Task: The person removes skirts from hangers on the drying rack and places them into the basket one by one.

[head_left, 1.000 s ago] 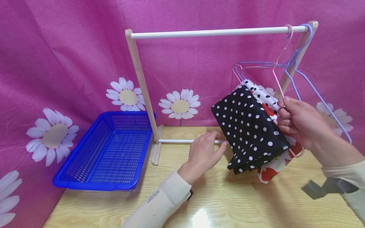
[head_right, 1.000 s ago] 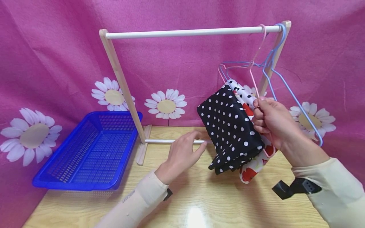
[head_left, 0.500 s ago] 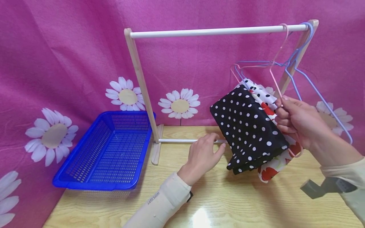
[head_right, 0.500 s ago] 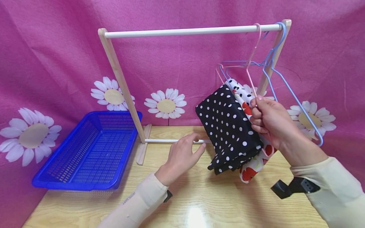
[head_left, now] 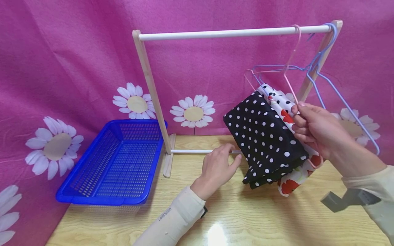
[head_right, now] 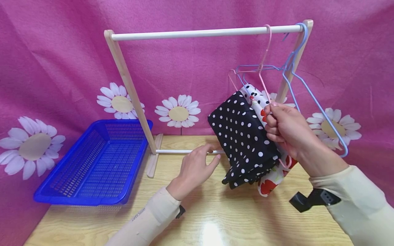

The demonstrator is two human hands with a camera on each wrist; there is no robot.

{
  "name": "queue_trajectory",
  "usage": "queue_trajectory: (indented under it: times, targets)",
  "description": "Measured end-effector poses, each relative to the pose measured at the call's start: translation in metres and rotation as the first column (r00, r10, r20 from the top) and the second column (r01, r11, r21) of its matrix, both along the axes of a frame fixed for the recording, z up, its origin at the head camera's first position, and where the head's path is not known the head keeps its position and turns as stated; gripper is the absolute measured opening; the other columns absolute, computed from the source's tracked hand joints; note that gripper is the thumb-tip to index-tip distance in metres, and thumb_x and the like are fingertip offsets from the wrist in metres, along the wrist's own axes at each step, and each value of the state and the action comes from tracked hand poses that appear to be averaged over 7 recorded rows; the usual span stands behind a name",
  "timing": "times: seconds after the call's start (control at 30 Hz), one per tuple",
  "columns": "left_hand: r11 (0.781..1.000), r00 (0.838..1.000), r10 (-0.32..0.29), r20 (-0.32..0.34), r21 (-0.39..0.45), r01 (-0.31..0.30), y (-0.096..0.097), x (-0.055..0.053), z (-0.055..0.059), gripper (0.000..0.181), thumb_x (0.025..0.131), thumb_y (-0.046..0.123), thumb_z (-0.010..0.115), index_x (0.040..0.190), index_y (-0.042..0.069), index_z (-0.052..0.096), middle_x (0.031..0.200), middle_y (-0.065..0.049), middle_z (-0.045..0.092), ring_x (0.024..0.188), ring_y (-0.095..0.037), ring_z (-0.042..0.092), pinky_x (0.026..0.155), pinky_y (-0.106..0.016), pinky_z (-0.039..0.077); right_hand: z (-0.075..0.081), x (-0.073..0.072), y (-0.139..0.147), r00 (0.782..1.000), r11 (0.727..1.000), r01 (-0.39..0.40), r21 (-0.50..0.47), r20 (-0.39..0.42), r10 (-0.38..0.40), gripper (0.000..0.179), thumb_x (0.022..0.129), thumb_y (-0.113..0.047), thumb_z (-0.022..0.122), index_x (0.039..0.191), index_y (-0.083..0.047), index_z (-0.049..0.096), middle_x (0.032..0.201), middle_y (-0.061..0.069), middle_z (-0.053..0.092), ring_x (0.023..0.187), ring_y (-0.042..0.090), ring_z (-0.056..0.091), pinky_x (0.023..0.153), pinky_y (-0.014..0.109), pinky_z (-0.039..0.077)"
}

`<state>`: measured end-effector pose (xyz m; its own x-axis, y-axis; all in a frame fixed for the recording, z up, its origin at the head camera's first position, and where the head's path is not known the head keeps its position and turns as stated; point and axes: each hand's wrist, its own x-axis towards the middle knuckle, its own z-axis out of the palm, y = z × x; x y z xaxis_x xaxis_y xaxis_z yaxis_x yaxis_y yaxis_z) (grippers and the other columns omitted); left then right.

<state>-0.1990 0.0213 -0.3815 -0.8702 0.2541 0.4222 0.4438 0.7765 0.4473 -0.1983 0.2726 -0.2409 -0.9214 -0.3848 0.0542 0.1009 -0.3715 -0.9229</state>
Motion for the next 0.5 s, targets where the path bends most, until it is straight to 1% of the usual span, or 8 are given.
queue_trajectory:
  times: [0.2,0.4,0.5]
  targets:
    - [1.000,1.000,-0.001,0.001,0.003,0.001,-0.001,0.000,-0.001,0.026,0.099,0.039,0.059,0.112,0.019,0.069,0.107,0.002,0.076,0.093,-0.015,0.072,0.065,-0.026,0.053,0.002,0.001,-0.003,1.000,0.999,0.023,0.049,-0.007,-0.023,0.036,0.111,-0.029,0.031,0.090,-0.009,0.052,0.066,0.002,0.014,0.053,0.014,0.004,0.049,0.027,-0.005]
    - [1.000,1.000,0.001,0.002,0.008,-0.001,-0.001,0.000,-0.003,0.026,0.098,0.039,0.059,0.113,0.019,0.069,0.108,0.004,0.076,0.093,-0.014,0.072,0.066,-0.026,0.053,0.003,0.001,-0.009,1.000,0.999,0.008,0.048,-0.019,-0.007,0.036,0.111,-0.028,0.032,0.089,-0.009,0.052,0.065,0.002,0.014,0.052,0.014,0.005,0.049,0.027,-0.005]
    - [1.000,1.000,0.001,0.005,0.013,-0.001,-0.001,0.000,-0.004,0.026,0.099,0.039,0.059,0.113,0.020,0.069,0.110,0.005,0.076,0.095,-0.014,0.072,0.068,-0.027,0.053,0.004,0.001,-0.012,1.000,0.998,0.004,0.065,-0.017,-0.003,0.036,0.111,-0.029,0.033,0.088,-0.009,0.053,0.065,0.002,0.014,0.052,0.015,0.005,0.049,0.027,-0.005]
